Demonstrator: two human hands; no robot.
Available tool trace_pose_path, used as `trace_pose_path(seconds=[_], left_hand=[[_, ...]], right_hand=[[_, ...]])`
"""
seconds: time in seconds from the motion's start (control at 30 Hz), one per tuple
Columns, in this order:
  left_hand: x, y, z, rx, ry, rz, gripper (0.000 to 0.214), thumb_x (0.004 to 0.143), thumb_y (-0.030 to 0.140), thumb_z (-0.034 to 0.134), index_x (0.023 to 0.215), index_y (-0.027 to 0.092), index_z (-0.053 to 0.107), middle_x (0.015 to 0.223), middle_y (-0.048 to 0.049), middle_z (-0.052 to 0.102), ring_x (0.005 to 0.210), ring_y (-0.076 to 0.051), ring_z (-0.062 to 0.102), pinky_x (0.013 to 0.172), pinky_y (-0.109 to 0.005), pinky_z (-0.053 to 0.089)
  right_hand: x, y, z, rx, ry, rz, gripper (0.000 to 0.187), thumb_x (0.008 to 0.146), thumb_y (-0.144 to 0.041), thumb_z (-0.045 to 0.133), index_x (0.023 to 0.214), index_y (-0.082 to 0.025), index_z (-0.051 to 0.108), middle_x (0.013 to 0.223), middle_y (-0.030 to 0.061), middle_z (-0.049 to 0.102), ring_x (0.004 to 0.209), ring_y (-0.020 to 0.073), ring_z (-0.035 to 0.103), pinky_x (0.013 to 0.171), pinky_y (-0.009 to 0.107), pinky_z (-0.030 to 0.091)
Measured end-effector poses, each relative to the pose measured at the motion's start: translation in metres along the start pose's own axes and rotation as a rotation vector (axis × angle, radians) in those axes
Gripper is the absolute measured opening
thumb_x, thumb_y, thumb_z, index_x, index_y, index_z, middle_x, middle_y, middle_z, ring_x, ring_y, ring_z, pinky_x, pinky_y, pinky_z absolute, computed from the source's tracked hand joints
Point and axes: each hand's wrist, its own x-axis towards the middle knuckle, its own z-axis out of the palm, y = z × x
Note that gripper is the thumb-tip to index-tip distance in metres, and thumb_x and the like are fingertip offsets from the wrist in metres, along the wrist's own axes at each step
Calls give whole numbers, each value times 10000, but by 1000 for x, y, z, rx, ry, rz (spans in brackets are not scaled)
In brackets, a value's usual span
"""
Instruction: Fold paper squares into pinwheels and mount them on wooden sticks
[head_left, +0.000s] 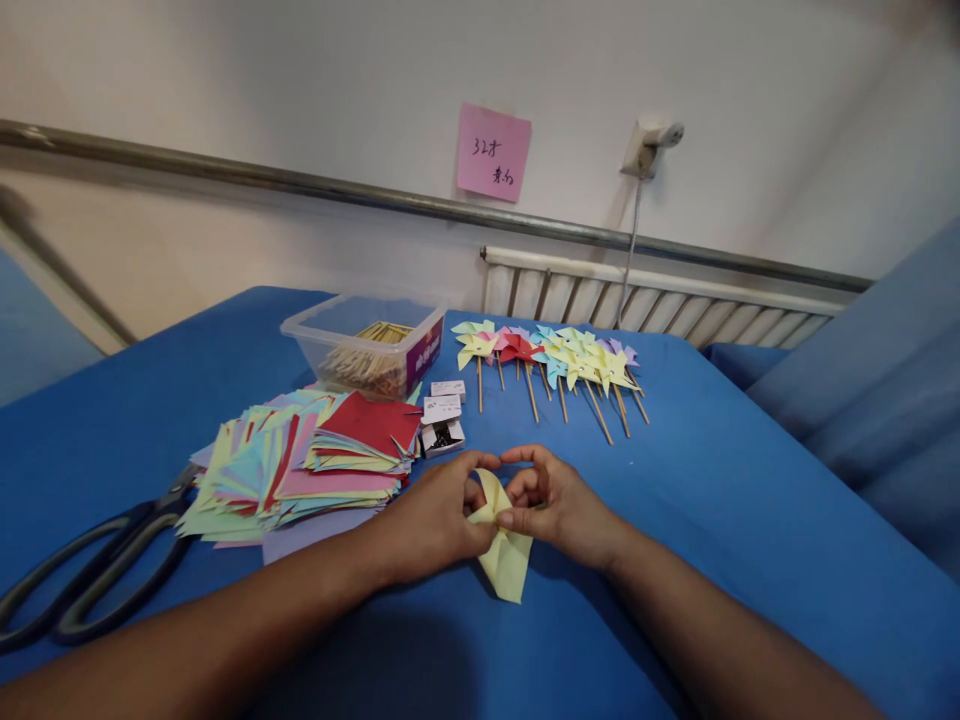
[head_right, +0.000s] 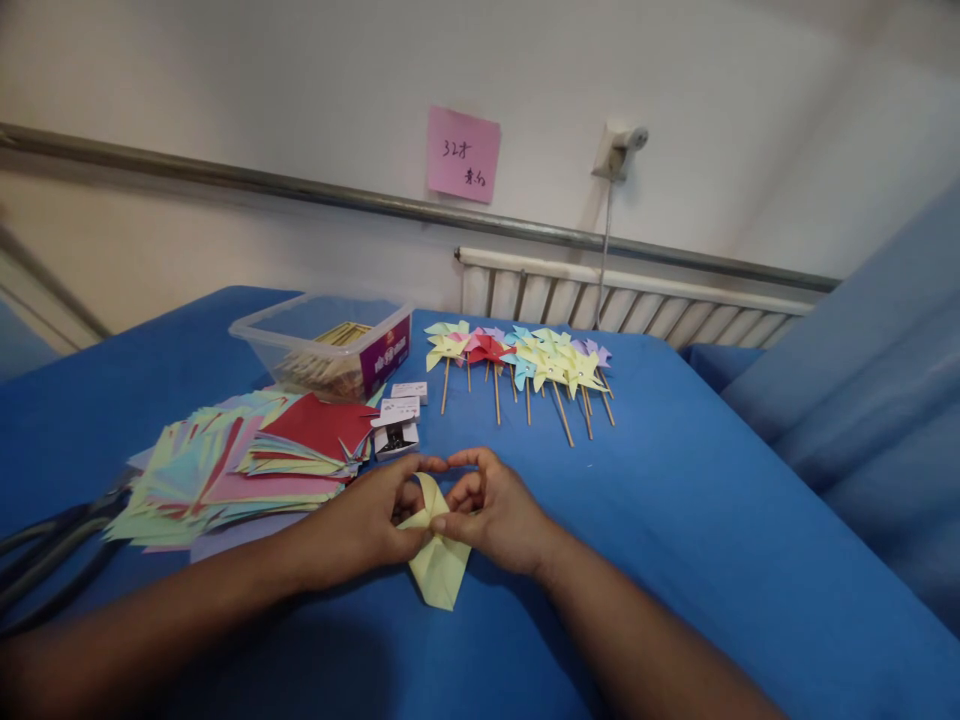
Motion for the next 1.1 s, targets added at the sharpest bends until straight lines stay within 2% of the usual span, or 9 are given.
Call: trace_pose_path(seconds=[0.17, 0.3, 0.4, 0.5, 0.57, 0.63, 0.73, 0.9, 1.1], left_hand=[[2, -2, 1, -60, 55, 27, 492, 666, 208, 609, 1134, 169, 461, 625, 47, 596, 545, -134, 540, 482, -216, 366], [14, 0, 2, -206, 218, -10, 560, 647, 224, 653, 1171, 162, 467, 634, 44, 594, 553, -129, 549, 531, -225, 409], [30, 0, 7, -456, 328, -112, 575, 596, 222, 708, 1125, 135, 501, 664, 15, 622, 571, -145, 581, 548, -243, 437], [49, 0, 16, -762, 346, -169, 511, 582, 192, 720, 1056, 125, 543, 610, 8, 630, 540, -150, 591, 547, -256, 448], [59, 2, 21, -937, 299, -126, 394, 579, 156, 711, 954, 125, 596, 689, -25, 663, 623, -168, 627, 616, -274, 472], [66, 3, 25, -969, 264, -97, 310, 577, 145, 701, 877, 123, 623, 706, -37, 673, 635, -174, 633, 634, -284, 477], [70, 3, 26, -967, 247, -83, 299, 578, 149, 698, 869, 125, 631, 673, -28, 665, 591, -167, 620, 621, -292, 477], [65, -3, 22, -978, 234, -92, 311, 576, 170, 718, 874, 132, 638, 701, -38, 677, 612, -170, 631, 626, -285, 473], [61, -4, 22, -1006, 226, -94, 340, 559, 158, 741, 882, 124, 638, 697, -42, 685, 596, -178, 635, 632, -304, 485]], right_hand=[[2, 0, 4, -35, 67, -60, 472, 619, -177, 725, 1003, -214, 452, 629, -90, 546, 520, 78, 503, 527, 209, 390], [10, 1, 4, 41, 238, -122, 368, 628, -215, 718, 900, -202, 470, 604, -84, 570, 479, 76, 510, 489, 199, 401], [19, 4, 0, 188, 384, -187, 363, 617, -265, 739, 847, -196, 467, 606, -62, 611, 490, 95, 553, 505, 217, 440], [27, 7, -7, 306, 506, -235, 382, 606, -282, 756, 843, -193, 470, 608, -52, 639, 490, 102, 576, 510, 222, 458], [30, 8, -11, 344, 547, -266, 384, 607, -279, 759, 850, -187, 477, 621, -44, 653, 497, 101, 586, 516, 219, 463], [32, 9, -15, 362, 557, -289, 381, 612, -276, 761, 851, -182, 480, 631, -34, 663, 509, 103, 596, 526, 220, 467], [34, 10, -18, 374, 543, -294, 380, 613, -279, 762, 848, -181, 480, 628, -31, 665, 503, 103, 593, 521, 219, 463], [36, 13, -16, 360, 515, -289, 359, 618, -280, 761, 830, -183, 488, 588, -49, 643, 477, 96, 573, 499, 206, 448], [36, 16, -13, 337, 490, -297, 332, 639, -290, 747, 831, -193, 495, 633, -35, 646, 520, 111, 581, 538, 230, 457]])
